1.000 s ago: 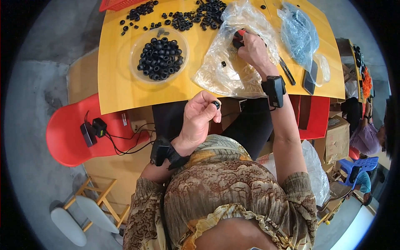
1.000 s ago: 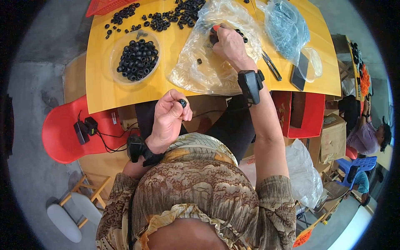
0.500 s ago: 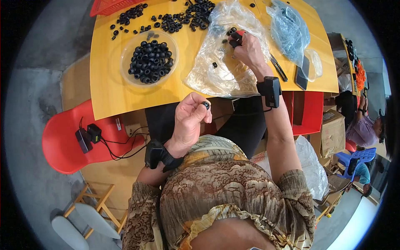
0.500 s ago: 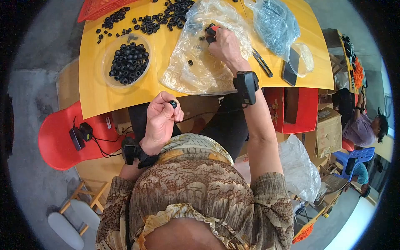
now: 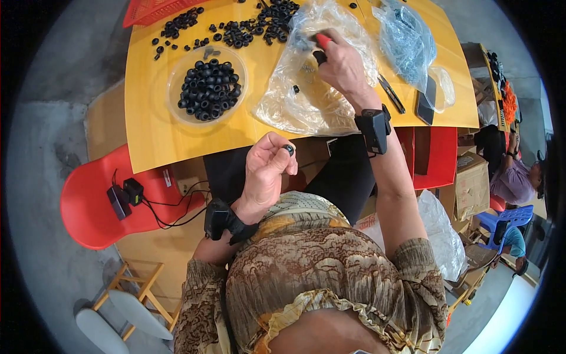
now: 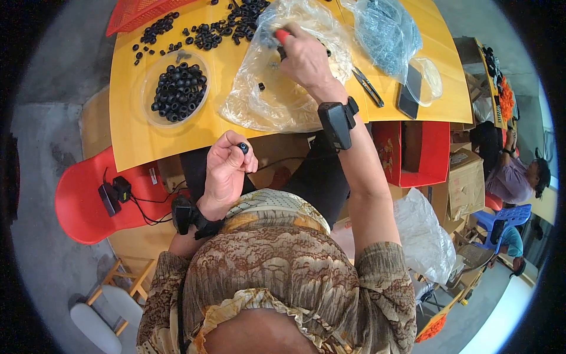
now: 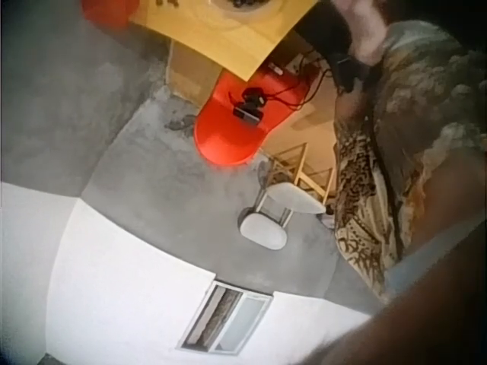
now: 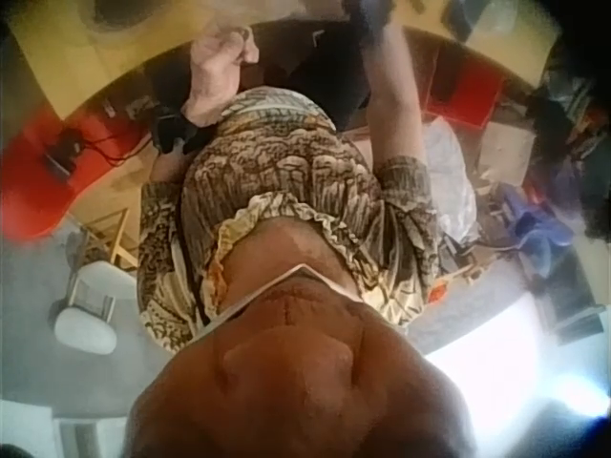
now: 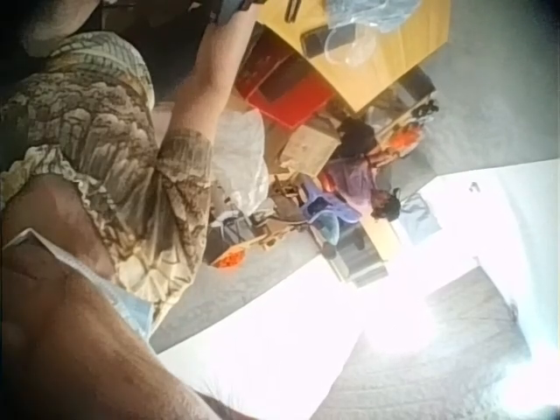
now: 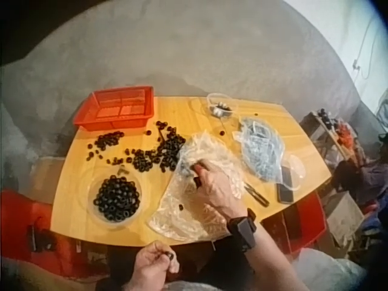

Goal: The person assembles small rubber components by inserting metal pins and springs into the rubber pieces and joining them by hand.

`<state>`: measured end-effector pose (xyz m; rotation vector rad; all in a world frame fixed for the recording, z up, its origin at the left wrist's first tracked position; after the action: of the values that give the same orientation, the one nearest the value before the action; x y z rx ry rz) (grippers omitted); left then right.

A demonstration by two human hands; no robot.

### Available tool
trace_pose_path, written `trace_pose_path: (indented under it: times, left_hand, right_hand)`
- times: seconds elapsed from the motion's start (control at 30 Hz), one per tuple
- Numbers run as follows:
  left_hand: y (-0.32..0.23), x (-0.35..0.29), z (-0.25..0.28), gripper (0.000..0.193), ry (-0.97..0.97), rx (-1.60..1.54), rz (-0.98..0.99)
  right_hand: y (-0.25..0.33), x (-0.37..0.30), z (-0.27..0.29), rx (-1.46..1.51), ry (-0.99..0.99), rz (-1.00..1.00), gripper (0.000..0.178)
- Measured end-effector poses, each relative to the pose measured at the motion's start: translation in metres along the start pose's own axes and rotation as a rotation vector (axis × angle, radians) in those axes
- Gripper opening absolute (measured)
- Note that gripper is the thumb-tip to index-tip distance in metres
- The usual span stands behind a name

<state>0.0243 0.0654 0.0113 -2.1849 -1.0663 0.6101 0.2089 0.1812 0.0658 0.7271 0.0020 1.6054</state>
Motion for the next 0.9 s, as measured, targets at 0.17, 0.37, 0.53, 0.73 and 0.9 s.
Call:
trace_pose_path:
  times: [0.17, 0.37, 0.53, 0.73, 0.9]
  left_hand:
    - [0.003, 0.001, -0.002, 0.020, 0.014, 0.000, 0.000]
    - [0.003, -0.001, 0.001, 0.019, -0.008, -0.009, 0.001]
    - [0.005, 0.001, 0.002, 0.018, -0.008, -0.027, 0.015]
    - [0.012, 0.004, 0.001, 0.010, -0.004, -0.096, 0.027]
    - [0.012, 0.002, 0.001, 0.010, -0.015, -0.106, 0.039]
  right_hand:
    - [0.052, -0.003, -0.038, -0.449, 0.341, 0.569, 0.025]
    - [0.036, -0.001, -0.019, -0.348, 0.273, 0.420, 0.028]
    - [0.015, -0.004, 0.000, -0.244, 0.172, 0.246, 0.019]
    - [-0.009, -0.007, 0.004, -0.167, 0.222, 0.029, 0.026]
    - [-0.007, -0.004, 0.001, -0.199, 0.263, -0.119, 0.016]
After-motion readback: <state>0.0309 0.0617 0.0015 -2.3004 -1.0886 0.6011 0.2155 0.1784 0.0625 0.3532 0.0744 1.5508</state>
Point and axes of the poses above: each hand's wrist, its own x-axis towards the middle knuckle, its own z-axis out of the back of the hand, y = z × x, the point moved 7 cm from there along x, towards the middle knuckle, and after that the axes turned 6 degrees about x, right-handed, at the moved point
